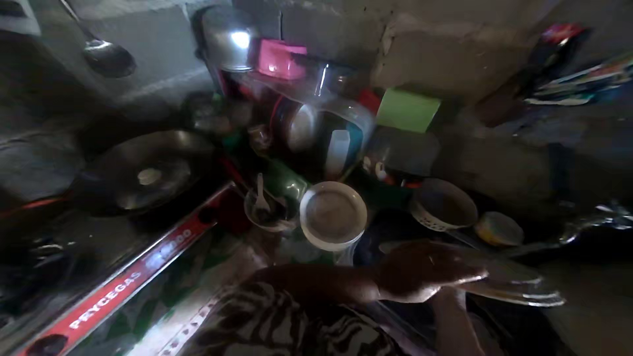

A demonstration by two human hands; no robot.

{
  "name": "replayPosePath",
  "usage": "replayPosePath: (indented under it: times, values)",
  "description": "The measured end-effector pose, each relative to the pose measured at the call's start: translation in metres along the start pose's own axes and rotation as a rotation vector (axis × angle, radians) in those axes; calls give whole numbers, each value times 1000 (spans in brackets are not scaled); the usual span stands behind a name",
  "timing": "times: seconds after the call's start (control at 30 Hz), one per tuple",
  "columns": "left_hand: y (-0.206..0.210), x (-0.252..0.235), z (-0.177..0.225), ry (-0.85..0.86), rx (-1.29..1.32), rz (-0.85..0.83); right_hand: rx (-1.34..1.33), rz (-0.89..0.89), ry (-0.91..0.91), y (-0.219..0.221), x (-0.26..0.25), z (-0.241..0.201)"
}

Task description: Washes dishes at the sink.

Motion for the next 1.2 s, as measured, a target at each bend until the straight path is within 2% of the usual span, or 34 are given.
replayPosePath:
  times: [0.07, 0.13, 0.23, 0.3, 0.37, 0.43, 0.5, 0.57, 0.6, 0.67, 0.73, 0.8, 0.9, 0.97, 1.07, 1.2]
  values:
    - [-7, 4, -15, -93, 90, 5, -438, -55, -22, 8, -41, 66]
    - [-11, 12, -28, -169, 181, -19, -563, -53, -7, 17, -54, 90]
    - [-31, 9, -31, -213, 210, 32, -446, 82, -55, 15, -55, 64]
    - [-54, -3, -29, -411, 234, 57, -356, 118, -152, -2, -55, 40]
    - [-72, -15, -44, -694, 375, 108, -325, 105, -244, -20, -50, 18]
    - [-77, -18, -66, -913, 513, 128, -220, 69, -195, -28, -36, 1]
    - [-72, -9, -83, -992, 544, 66, -69, 187, -30, -28, -19, -7]
    - [-71, 3, -90, -932, 444, -95, -15, 218, 29, -31, -10, -14]
    - [-73, 9, -88, -844, 343, -208, -24, 209, 37, -33, -10, -15]
    - [-82, 24, -71, -525, 172, -387, -42, 182, 48, -36, -12, -13]
    - [-94, 34, -57, -144, 85, -436, -1, 145, 26, -33, -13, -25]
    - [-110, 40, -53, 30, 27, -426, 54, 69, -2, -18, -12, -47]
    - [-159, 50, -61, 33, -119, -213, -118, -57, -57, 33, -6, -93]
    - [-202, 70, -73, 46, -209, 11, -237, -236, -80, 65, -2, -118]
    - [-264, 115, -91, -80, -196, 244, -100, -464, -146, 99, -1, -146]
    - [-310, 141, -125, -299, -195, 473, -97, -398, -90, 100, -20, -130]
Point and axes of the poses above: each hand's wrist, its own x-axis away from the middle knuckle, its own y-axis out of the palm, z = x × y, the point moved 3 cm from there along -x, towards the middle knuckle, and after that the axes turned 8 degrees about x, right-handed, at the moved point
